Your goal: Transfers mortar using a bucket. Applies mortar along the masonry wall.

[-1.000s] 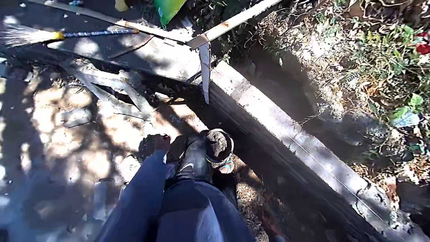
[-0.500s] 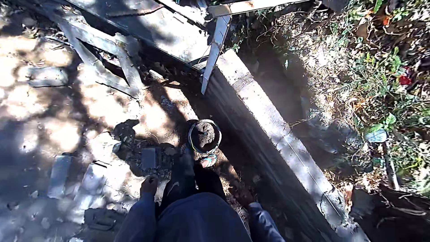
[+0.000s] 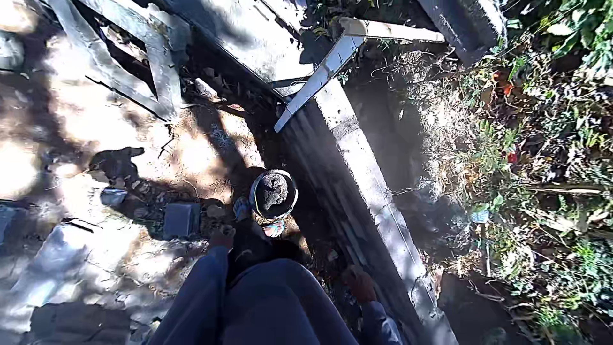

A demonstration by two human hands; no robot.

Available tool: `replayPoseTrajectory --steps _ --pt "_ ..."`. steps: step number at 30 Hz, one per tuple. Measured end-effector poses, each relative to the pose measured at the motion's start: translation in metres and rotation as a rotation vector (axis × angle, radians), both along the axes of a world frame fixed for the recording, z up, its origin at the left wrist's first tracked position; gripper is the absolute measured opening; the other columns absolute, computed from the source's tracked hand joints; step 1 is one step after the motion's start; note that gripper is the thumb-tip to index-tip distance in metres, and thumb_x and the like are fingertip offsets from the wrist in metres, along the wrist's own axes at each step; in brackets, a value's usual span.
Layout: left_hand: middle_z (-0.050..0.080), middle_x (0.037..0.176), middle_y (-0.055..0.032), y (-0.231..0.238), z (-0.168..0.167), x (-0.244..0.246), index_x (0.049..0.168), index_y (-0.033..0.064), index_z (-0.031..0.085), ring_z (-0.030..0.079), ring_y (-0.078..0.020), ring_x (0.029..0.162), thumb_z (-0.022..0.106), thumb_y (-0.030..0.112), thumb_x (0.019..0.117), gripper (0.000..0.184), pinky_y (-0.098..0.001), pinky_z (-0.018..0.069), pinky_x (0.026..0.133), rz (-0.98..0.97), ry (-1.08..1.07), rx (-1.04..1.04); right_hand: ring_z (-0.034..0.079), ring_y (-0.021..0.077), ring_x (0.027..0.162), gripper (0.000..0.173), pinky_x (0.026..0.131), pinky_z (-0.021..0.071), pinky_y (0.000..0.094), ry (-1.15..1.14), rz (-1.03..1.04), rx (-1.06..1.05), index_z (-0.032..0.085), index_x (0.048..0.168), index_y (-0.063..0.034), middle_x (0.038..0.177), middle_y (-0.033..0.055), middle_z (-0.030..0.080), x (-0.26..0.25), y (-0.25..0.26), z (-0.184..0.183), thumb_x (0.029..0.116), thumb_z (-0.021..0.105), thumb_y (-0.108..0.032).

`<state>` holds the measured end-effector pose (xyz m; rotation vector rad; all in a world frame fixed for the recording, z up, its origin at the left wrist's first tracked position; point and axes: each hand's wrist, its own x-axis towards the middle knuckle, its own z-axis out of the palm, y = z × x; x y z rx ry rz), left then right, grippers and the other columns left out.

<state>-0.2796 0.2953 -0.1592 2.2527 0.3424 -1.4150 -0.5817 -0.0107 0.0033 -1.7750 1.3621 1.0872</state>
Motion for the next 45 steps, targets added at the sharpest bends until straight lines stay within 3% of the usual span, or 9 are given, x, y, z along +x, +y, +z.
replayPoseTrajectory --steps 6,9,15,23,26,29,33,38,45 --pt "0.063 0.133 -0.0248 -0.003 -0.005 0.053 0.134 -0.0017 0.062 0.059 -0.0368 0.128 0.058 0.021 0.1051 0.037 -0.0519 0.0423 0.112 0.03 -0.128 -0.159 0.063 0.0389 0.123 0.036 0.105 0.0474 0.0589 0.202 0.142 -0.021 0.07 0.123 -0.0039 0.125 0.0226 0.069 0.033 0.019 -0.009 0.1094 0.044 -0.025" --pt "0.063 0.134 -0.0249 0.004 -0.018 0.078 0.134 -0.0022 0.061 0.058 -0.036 0.13 0.058 0.021 0.1048 0.038 -0.05 0.0409 0.114 0.006 -0.127 -0.16 0.063 0.0336 0.126 0.053 0.11 0.0454 0.0561 0.092 0.057 -0.023 0.068 0.131 -0.0076 0.13 0.0183 0.069 0.075 0.013 -0.02 0.1094 0.041 -0.048" --pt "0.059 0.137 -0.0261 -0.013 -0.076 0.09 0.139 -0.0001 0.056 0.056 -0.0396 0.13 0.062 0.034 0.1028 0.051 -0.0566 0.0412 0.111 0.064 0.113 -0.035 0.061 0.0313 0.128 0.043 0.112 0.045 0.0502 -0.06 0.258 0.062 0.063 0.136 -0.0038 0.136 0.0194 0.064 0.192 -0.02 -0.076 0.1083 0.051 -0.034" --pt "0.058 0.141 -0.0218 -0.098 -0.221 0.006 0.148 -0.0005 0.046 0.057 -0.0296 0.13 0.071 0.029 0.0972 0.063 -0.0455 0.0441 0.113 0.308 0.164 -0.175 0.061 0.0375 0.128 0.061 0.109 0.0451 0.0588 0.063 0.325 0.205 0.052 0.148 -0.008 0.137 0.0222 0.063 0.314 -0.041 -0.337 0.1094 0.036 -0.053" --pt "0.07 0.1 -0.0136 -0.145 -0.227 -0.016 0.125 -0.0052 0.061 0.07 -0.0167 0.083 0.063 0.009 0.1013 0.028 -0.0328 0.06 0.078 0.803 0.088 -0.203 0.067 0.0368 0.111 0.062 0.096 0.0527 0.0551 0.12 0.169 0.3 0.054 0.142 -0.0013 0.127 0.0249 0.065 0.334 -0.028 -0.423 0.1074 0.046 -0.052" --pt "0.064 0.074 -0.0041 -0.181 -0.212 -0.021 0.109 -0.0031 0.064 0.061 -0.0107 0.059 0.058 0.01 0.1035 0.016 -0.0272 0.0562 0.058 0.975 0.069 -0.329 0.07 0.0316 0.097 0.049 0.086 0.0563 0.0509 0.222 0.174 0.403 0.06 0.13 0.0009 0.114 0.0215 0.068 0.319 -0.018 -0.476 0.1065 0.051 -0.042" --pt "0.057 0.08 -0.005 -0.225 -0.178 0.013 0.109 -0.0017 0.06 0.053 -0.0115 0.064 0.062 0.013 0.1006 0.017 -0.0284 0.048 0.058 0.901 0.05 -0.279 0.056 0.0404 0.132 0.045 0.11 0.042 0.0604 0.191 0.395 0.507 0.059 0.135 0.0064 0.139 0.0274 0.059 0.298 -0.024 -0.457 0.1065 0.049 -0.028" --pt "0.044 0.059 0.0081 -0.26 -0.149 0.044 0.094 0.0103 0.055 0.043 -0.0036 0.046 0.056 0.009 0.1008 0.007 -0.02 0.0445 0.047 0.983 0.02 -0.424 0.06 0.0403 0.126 0.049 0.104 0.0453 0.065 0.131 0.336 0.366 0.058 0.137 -0.0022 0.133 0.0238 0.064 0.298 -0.079 -0.413 0.1035 0.052 -0.037" --pt "0.046 0.064 0.0067 -0.258 -0.13 0.096 0.095 0.0082 0.059 0.043 -0.004 0.05 0.061 0.014 0.1002 0.008 -0.0207 0.042 0.049 0.805 -0.064 -0.533 0.057 0.0403 0.131 0.053 0.108 0.044 0.0611 0.114 0.545 0.296 0.048 0.149 -0.0035 0.139 0.0244 0.06 0.333 -0.085 -0.364 0.109 0.044 -0.038"
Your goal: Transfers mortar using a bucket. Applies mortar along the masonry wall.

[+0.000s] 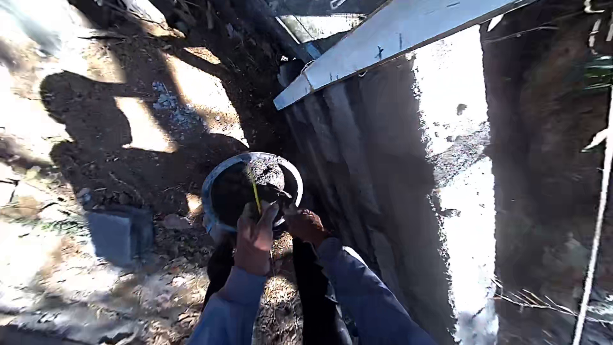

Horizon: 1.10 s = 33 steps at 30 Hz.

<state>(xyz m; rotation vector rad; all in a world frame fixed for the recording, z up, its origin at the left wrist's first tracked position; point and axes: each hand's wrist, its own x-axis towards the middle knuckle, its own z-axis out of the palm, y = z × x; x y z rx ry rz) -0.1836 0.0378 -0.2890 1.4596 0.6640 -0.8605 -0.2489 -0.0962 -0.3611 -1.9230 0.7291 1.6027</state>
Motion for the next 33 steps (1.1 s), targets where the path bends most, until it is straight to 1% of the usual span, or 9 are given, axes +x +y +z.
replayPoseTrajectory --steps 6,9,13,15,20,23,26,30,33 --pt "0.062 0.083 -0.0098 0.047 -0.077 0.063 0.115 0.0037 0.065 0.058 -0.0197 0.065 0.06 0.031 0.104 0.03 -0.0422 0.0528 0.064 -0.447 -0.168 0.261 0.059 0.0396 0.129 0.057 0.108 0.044 0.06 -0.041 0.015 -0.156 0.053 0.145 -0.0046 0.134 0.0239 0.063 0.035 0.003 -0.01 0.1084 0.04 -0.047" --pt "0.068 0.104 -0.0232 0.064 -0.102 0.078 0.12 0.0007 0.065 0.068 -0.0382 0.093 0.058 0.034 0.105 0.037 -0.0608 0.0527 0.084 -0.595 -0.298 0.507 0.062 0.0412 0.123 0.05 0.103 0.0471 0.0616 -0.099 0.027 -0.242 0.056 0.143 -0.0059 0.129 0.0244 0.066 0.058 -0.01 -0.027 0.1079 0.046 -0.04" --pt "0.038 0.156 -0.0244 0.11 -0.173 0.084 0.155 0.0068 0.038 0.046 -0.0439 0.138 0.048 0.04 0.1079 0.058 -0.0632 0.0412 0.109 -0.613 -0.248 0.564 0.065 0.0435 0.114 0.04 0.094 0.052 0.0638 -0.197 0.074 -0.228 0.063 0.129 -0.0029 0.122 0.0255 0.066 0.075 -0.004 -0.092 0.1057 0.055 -0.035" --pt "0.054 0.148 -0.02 0.117 -0.199 0.087 0.16 0.0197 0.036 0.059 -0.0395 0.125 0.038 0.043 0.1108 0.054 -0.0621 0.0469 0.101 -0.546 -0.168 0.421 0.065 0.0427 0.116 0.04 0.096 0.0513 0.063 -0.157 0.096 -0.162 0.065 0.129 -0.0027 0.122 0.0245 0.067 0.078 0.045 -0.12 0.1043 0.057 -0.034" --pt "0.064 0.119 -0.022 0.126 -0.214 0.099 0.153 0.0179 0.045 0.062 -0.0334 0.098 0.036 0.051 0.1096 0.055 -0.0549 0.0499 0.085 -0.509 -0.072 0.265 0.069 0.0413 0.106 0.037 0.088 0.0541 0.062 -0.073 0.204 -0.088 0.056 0.134 -0.0094 0.11 0.0216 0.071 0.073 0.07 -0.103 0.1085 0.047 -0.035" --pt "0.062 0.129 -0.0232 0.124 -0.209 0.108 0.155 0.0178 0.043 0.063 -0.0372 0.107 0.04 0.047 0.1099 0.053 -0.0593 0.0485 0.092 -0.511 -0.065 0.254 0.071 0.0448 0.096 0.039 0.078 0.0544 0.0641 -0.15 0.342 -0.227 0.059 0.134 -0.0134 0.103 0.022 0.072 0.101 0.032 -0.056 0.1069 0.05 -0.039" --pt "0.06 0.138 -0.0185 0.121 -0.209 0.111 0.157 0.0225 0.041 0.063 -0.036 0.114 0.039 0.041 0.1113 0.049 -0.0593 0.0484 0.094 -0.551 -0.125 0.254 0.07 0.048 0.09 0.029 0.069 0.0549 0.0639 -0.28 0.297 -0.34 0.059 0.13 -0.0052 0.099 0.026 0.071 0.132 0.038 -0.056 0.1039 0.054 -0.019" --pt "0.056 0.146 -0.0143 0.122 -0.211 0.119 0.156 0.0219 0.041 0.059 -0.0345 0.127 0.04 0.032 0.1119 0.045 -0.0596 0.046 0.101 -0.578 -0.164 0.215 0.069 0.0442 0.103 0.03 0.081 0.0572 0.0601 -0.201 0.215 -0.168 0.058 0.132 -0.0022 0.117 0.0251 0.068 0.117 0.1 -0.097 0.1077 0.047 -0.014" --pt "0.06 0.14 -0.0151 0.121 -0.204 0.116 0.151 0.0153 0.043 0.063 -0.0329 0.12 0.044 0.021 0.111 0.04 -0.0564 0.05 0.098 -0.619 -0.195 0.231 0.068 0.0411 0.11 0.037 0.09 0.0545 0.0592 -0.096 0.243 -0.057 0.057 0.134 -0.005 0.118 0.0229 0.068 0.095 0.083 -0.072 0.11 0.043 -0.03"
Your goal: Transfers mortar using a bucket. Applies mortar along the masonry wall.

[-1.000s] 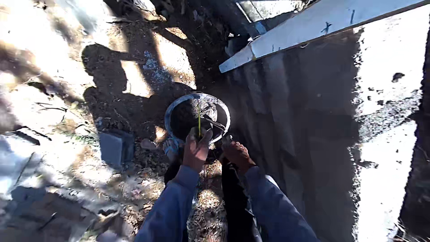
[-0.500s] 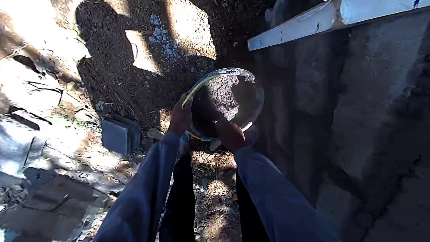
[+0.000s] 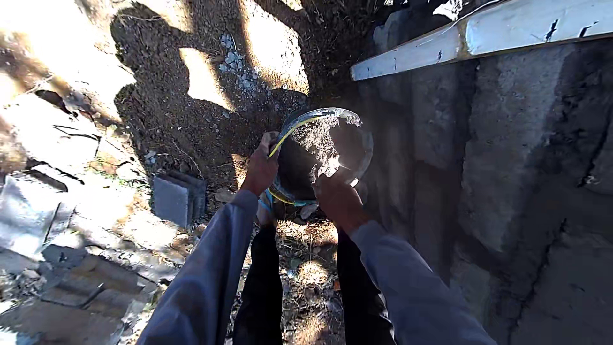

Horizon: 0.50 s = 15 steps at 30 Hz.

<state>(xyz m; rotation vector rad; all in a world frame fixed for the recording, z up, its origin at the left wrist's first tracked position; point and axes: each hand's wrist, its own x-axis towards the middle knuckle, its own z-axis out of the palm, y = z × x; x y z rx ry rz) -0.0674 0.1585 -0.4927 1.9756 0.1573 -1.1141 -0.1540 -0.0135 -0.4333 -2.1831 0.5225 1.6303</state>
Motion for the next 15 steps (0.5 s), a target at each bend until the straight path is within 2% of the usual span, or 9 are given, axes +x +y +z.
replayPoseTrajectory --steps 2,4,5,6,7,8,10,13,15 --pt "0.064 0.128 -0.0211 -0.005 0.003 0.002 0.149 0.011 0.045 0.065 -0.0374 0.108 0.044 0.02 0.1105 0.039 -0.0594 0.0507 0.09 -0.014 -0.028 0.03 0.069 0.0342 0.096 0.044 0.085 0.0549 0.0522 -0.032 -0.255 0.125 0.06 0.128 -0.0033 0.104 0.0202 0.068 -0.006 -0.02 0.016 0.112 0.038 -0.038" --pt "0.065 0.122 -0.0233 -0.005 0.008 -0.001 0.148 0.0118 0.046 0.065 -0.0398 0.102 0.045 0.024 0.1107 0.039 -0.061 0.0504 0.085 -0.035 -0.023 0.048 0.05 0.0133 0.053 0.044 0.05 0.0463 0.0281 -0.037 -0.703 0.329 0.06 0.116 -0.0065 0.071 0.0038 0.053 -0.029 -0.016 -0.001 0.1129 0.033 -0.042" --pt "0.065 0.118 -0.0225 -0.005 0.009 -0.004 0.146 0.0125 0.047 0.065 -0.0387 0.098 0.045 0.027 0.1106 0.038 -0.0603 0.0504 0.082 -0.042 -0.027 0.047 0.046 0.0086 0.048 0.045 0.045 0.0427 0.0239 0.03 -0.83 0.404 0.058 0.117 -0.0086 0.068 -0.0002 0.05 -0.041 -0.011 -0.018 0.1124 0.032 -0.045" --pt "0.065 0.115 -0.0211 -0.005 0.01 -0.009 0.143 0.0133 0.048 0.064 -0.0369 0.094 0.046 0.03 0.1103 0.037 -0.0588 0.0504 0.078 -0.04 -0.027 0.046 0.05 0.0121 0.055 0.048 0.052 0.0462 0.0288 0.051 -0.78 0.417 0.058 0.125 -0.0082 0.075 0.0035 0.054 -0.054 -0.009 -0.034 0.1121 0.033 -0.046" --pt "0.066 0.111 -0.0198 -0.004 0.011 -0.013 0.14 0.0148 0.051 0.064 -0.0357 0.091 0.047 0.033 0.1098 0.036 -0.058 0.0507 0.075 -0.041 -0.03 0.056 0.061 0.0218 0.073 0.05 0.07 0.0532 0.0412 0.023 -0.661 0.393 0.058 0.135 -0.0072 0.092 0.0122 0.064 -0.063 -0.01 -0.045 0.1119 0.035 -0.045" --pt "0.066 0.107 -0.0194 -0.002 0.014 -0.016 0.138 0.0161 0.052 0.064 -0.0356 0.085 0.047 0.036 0.1094 0.035 -0.0576 0.0507 0.071 -0.051 -0.034 0.069 0.067 0.0303 0.09 0.052 0.085 0.0539 0.0516 -0.02 -0.566 0.346 0.056 0.141 -0.0079 0.106 0.0181 0.068 -0.072 -0.011 -0.046 0.1115 0.036 -0.046" --pt "0.064 0.097 -0.0178 0.001 0.018 -0.025 0.137 0.0164 0.052 0.061 -0.0324 0.074 0.048 0.037 0.1094 0.035 -0.053 0.0497 0.064 -0.078 -0.013 0.078 0.066 0.0378 0.113 0.054 0.1 0.0485 0.061 -0.028 -0.473 0.17 0.054 0.148 -0.0142 0.122 0.0204 0.069 -0.087 -0.021 -0.024 0.1107 0.035 -0.048" --pt "0.063 0.094 -0.0155 0.002 0.012 -0.047 0.138 0.0117 0.052 0.061 -0.0276 0.072 0.048 0.033 0.1095 0.035 -0.0484 0.0519 0.065 -0.077 -0.031 0.029 0.065 0.039 0.119 0.052 0.099 0.0484 0.0624 -0.001 -0.41 -0.158 0.061 0.139 -0.0158 0.125 0.0194 0.069 -0.102 -0.039 -0.005 0.1105 0.032 -0.048" --pt "0.067 0.111 -0.0166 0.0 0.011 -0.062 0.14 0.009 0.053 0.066 -0.0285 0.091 0.048 0.031 0.1095 0.038 -0.0525 0.0542 0.081 -0.059 -0.051 0.004 0.065 0.0385 0.12 0.052 0.101 0.0487 0.0602 -0.021 -0.402 -0.18 0.064 0.134 -0.0104 0.123 0.0209 0.07 -0.104 -0.037 -0.031 0.1109 0.032 -0.045"
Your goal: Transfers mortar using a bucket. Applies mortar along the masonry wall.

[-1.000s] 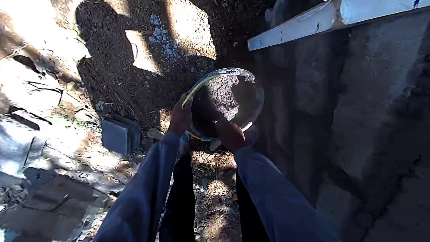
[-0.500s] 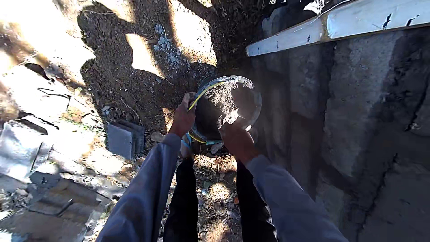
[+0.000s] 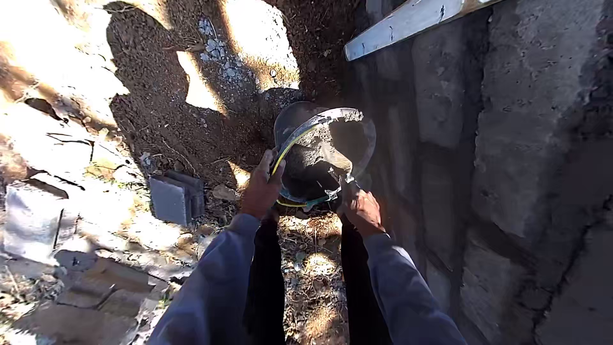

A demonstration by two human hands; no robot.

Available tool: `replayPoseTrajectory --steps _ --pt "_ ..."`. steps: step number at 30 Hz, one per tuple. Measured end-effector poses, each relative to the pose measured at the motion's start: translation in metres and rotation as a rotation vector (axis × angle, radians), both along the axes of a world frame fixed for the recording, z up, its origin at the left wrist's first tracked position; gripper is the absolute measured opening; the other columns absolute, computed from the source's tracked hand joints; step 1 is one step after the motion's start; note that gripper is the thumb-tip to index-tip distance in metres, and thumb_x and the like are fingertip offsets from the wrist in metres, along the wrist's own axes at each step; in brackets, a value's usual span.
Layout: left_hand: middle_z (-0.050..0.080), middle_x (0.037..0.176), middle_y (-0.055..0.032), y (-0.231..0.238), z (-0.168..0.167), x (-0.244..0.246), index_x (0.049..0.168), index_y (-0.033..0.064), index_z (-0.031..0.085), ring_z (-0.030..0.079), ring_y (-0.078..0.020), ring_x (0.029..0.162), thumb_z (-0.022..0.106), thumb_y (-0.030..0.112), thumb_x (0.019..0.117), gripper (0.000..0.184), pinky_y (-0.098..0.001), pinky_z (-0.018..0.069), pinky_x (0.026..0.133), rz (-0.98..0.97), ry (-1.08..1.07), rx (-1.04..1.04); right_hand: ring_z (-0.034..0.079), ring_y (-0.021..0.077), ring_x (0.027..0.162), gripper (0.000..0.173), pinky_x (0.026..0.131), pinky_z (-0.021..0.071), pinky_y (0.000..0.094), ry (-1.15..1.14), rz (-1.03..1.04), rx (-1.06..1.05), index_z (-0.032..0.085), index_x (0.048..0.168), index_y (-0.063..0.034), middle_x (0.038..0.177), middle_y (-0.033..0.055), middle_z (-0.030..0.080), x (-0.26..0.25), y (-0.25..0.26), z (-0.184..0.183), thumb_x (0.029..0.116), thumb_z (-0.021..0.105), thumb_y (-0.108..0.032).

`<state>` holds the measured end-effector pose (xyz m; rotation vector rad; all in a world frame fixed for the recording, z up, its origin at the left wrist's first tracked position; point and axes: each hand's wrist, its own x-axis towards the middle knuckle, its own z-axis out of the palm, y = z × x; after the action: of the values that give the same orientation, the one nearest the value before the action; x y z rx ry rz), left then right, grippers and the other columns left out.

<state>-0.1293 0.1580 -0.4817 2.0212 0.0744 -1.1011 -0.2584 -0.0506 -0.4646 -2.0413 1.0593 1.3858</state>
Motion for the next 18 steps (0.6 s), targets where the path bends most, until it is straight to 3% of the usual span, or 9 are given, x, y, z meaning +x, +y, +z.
replayPoseTrajectory --steps 3,5,6,7,9,11,13,15,18 --pt "0.067 0.11 -0.0148 -0.006 0.001 -0.021 0.134 0.006 0.057 0.066 -0.0253 0.097 0.049 0.027 0.1085 0.035 -0.0504 0.0535 0.085 0.059 -0.022 -0.014 0.063 0.0422 0.121 0.051 0.103 0.0473 0.0628 -0.083 -0.017 0.201 0.061 0.135 -0.0051 0.124 0.0249 0.067 0.02 0.03 -0.051 0.1126 0.03 -0.038" --pt "0.067 0.122 -0.0139 -0.009 0.002 -0.024 0.137 0.0048 0.056 0.065 -0.022 0.107 0.049 0.025 0.1089 0.035 -0.0465 0.0526 0.093 0.079 -0.002 -0.033 0.063 0.0435 0.12 0.049 0.102 0.0475 0.0625 -0.162 0.002 0.309 0.059 0.136 -0.0021 0.126 0.0259 0.066 0.03 0.046 -0.065 0.114 0.028 -0.032" --pt "0.066 0.12 -0.0139 -0.01 0.002 -0.025 0.136 0.0045 0.056 0.064 -0.0222 0.104 0.049 0.024 0.1091 0.034 -0.0465 0.0518 0.091 0.087 0.003 -0.033 0.063 0.0435 0.12 0.046 0.103 0.0471 0.0615 -0.204 0.001 0.36 0.058 0.139 0.0 0.128 0.026 0.065 0.029 0.049 -0.064 0.1142 0.029 -0.027" --pt "0.066 0.122 -0.0145 -0.01 0.002 -0.023 0.139 0.0043 0.055 0.064 -0.0228 0.105 0.049 0.024 0.1092 0.036 -0.0474 0.0513 0.092 0.082 0.007 -0.035 0.065 0.0423 0.114 0.045 0.101 0.0484 0.0596 -0.248 -0.04 0.393 0.059 0.138 0.0017 0.125 0.0258 0.066 0.023 0.051 -0.063 0.1141 0.031 -0.024" --pt "0.064 0.131 -0.0141 -0.012 0.002 -0.019 0.145 0.0054 0.052 0.064 -0.0229 0.11 0.047 0.026 0.1096 0.041 -0.0477 0.0509 0.095 0.053 0.014 -0.05 0.065 0.0332 0.088 0.046 0.085 0.0522 0.052 -0.303 -0.212 0.415 0.064 0.121 0.0019 0.097 0.0208 0.066 0.007 0.048 -0.062 0.1142 0.032 -0.03" --pt "0.063 0.132 -0.0144 -0.013 0.002 -0.013 0.146 0.0057 0.05 0.064 -0.0226 0.107 0.046 0.027 0.1101 0.042 -0.0469 0.051 0.093 0.051 0.023 -0.064 0.061 0.0249 0.078 0.047 0.078 0.0515 0.0454 -0.317 -0.276 0.418 0.065 0.114 -0.001 0.087 0.0138 0.062 -0.006 0.038 -0.05 0.1135 0.033 -0.035" --pt "0.064 0.128 -0.0149 -0.01 0.002 -0.007 0.142 0.0061 0.052 0.064 -0.0231 0.104 0.045 0.029 0.1106 0.039 -0.0472 0.0519 0.091 0.057 0.029 -0.051 0.069 0.0323 0.092 0.049 0.087 0.053 0.053 -0.351 -0.134 0.296 0.066 0.12 -0.0035 0.096 0.0177 0.07 -0.015 0.032 -0.029 0.1122 0.033 -0.038" --pt "0.065 0.115 -0.0144 -0.009 0.001 -0.002 0.136 0.0066 0.054 0.063 -0.0218 0.092 0.045 0.028 0.1109 0.035 -0.0449 0.0524 0.081 0.068 0.028 -0.037 0.073 0.0387 0.094 0.05 0.08 0.0562 0.058 -0.417 0.059 0.069 0.068 0.12 -0.0053 0.102 0.0194 0.074 -0.022 0.039 -0.017 0.1095 0.035 -0.041" --pt "0.061 0.096 -0.0118 -0.009 0.0 -0.002 0.129 0.008 0.055 0.058 -0.0208 0.076 0.045 0.028 0.1108 0.029 -0.0429 0.051 0.069 0.055 0.012 -0.022 0.071 0.0384 0.106 0.048 0.083 0.0573 0.0561 -0.457 0.179 -0.027 0.069 0.123 -0.0053 0.117 0.0191 0.071 -0.029 0.04 -0.017 0.1083 0.043 -0.042"
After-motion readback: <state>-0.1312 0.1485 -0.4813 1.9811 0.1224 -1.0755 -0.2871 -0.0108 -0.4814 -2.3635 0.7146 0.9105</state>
